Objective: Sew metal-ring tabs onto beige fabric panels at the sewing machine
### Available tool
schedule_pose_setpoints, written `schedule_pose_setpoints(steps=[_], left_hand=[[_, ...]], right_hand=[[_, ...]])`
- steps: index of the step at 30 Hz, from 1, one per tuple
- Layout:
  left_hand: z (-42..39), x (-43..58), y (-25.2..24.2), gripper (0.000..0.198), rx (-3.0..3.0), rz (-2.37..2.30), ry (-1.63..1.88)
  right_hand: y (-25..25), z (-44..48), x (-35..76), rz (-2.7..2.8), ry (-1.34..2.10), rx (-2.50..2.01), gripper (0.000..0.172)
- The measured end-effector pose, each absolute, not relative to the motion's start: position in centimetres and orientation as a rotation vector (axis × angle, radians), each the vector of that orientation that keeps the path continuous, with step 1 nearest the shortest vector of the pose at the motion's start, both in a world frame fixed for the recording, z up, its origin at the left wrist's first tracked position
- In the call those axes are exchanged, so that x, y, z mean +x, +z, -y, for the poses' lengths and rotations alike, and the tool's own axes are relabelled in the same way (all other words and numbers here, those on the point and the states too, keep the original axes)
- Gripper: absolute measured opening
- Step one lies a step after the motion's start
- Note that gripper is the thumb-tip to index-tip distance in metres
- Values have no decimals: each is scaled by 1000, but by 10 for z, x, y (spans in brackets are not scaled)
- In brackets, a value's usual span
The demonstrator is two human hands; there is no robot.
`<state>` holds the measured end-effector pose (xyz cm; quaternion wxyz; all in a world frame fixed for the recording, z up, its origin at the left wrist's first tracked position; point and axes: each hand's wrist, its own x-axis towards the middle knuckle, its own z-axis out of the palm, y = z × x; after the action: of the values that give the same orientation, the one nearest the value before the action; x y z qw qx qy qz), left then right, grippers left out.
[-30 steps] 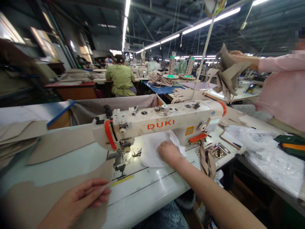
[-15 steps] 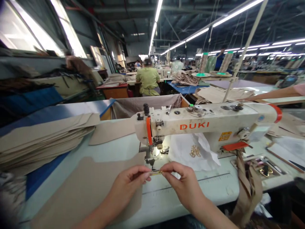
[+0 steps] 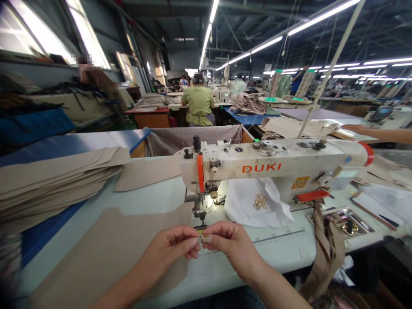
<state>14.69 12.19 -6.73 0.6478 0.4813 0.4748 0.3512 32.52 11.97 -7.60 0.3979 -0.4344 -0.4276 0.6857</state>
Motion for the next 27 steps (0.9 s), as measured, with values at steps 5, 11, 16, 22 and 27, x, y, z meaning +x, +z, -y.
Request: schedule_pose_setpoints(steps=[5,11,16,22,27], left_hand=[[-120,142,-68,30,999,-1106,805],[-117,137,-68,36,976,-1167,794],[-114,133,-76,45,838,-1138,802],[-111,138,-75,33,844,-1084,811],[-114,138,-72,23,910,-1135,741]], right_hand=[[-86,-113,316,1150,1502,-1134,30],[-87,-109,307,1129,1576,-1093,27],[-87,-111,300,1014,1668,-1098,29],[-86,-109,294,922,1689,-1100,32],[-89,-107,295,956,1711,-1103,33]])
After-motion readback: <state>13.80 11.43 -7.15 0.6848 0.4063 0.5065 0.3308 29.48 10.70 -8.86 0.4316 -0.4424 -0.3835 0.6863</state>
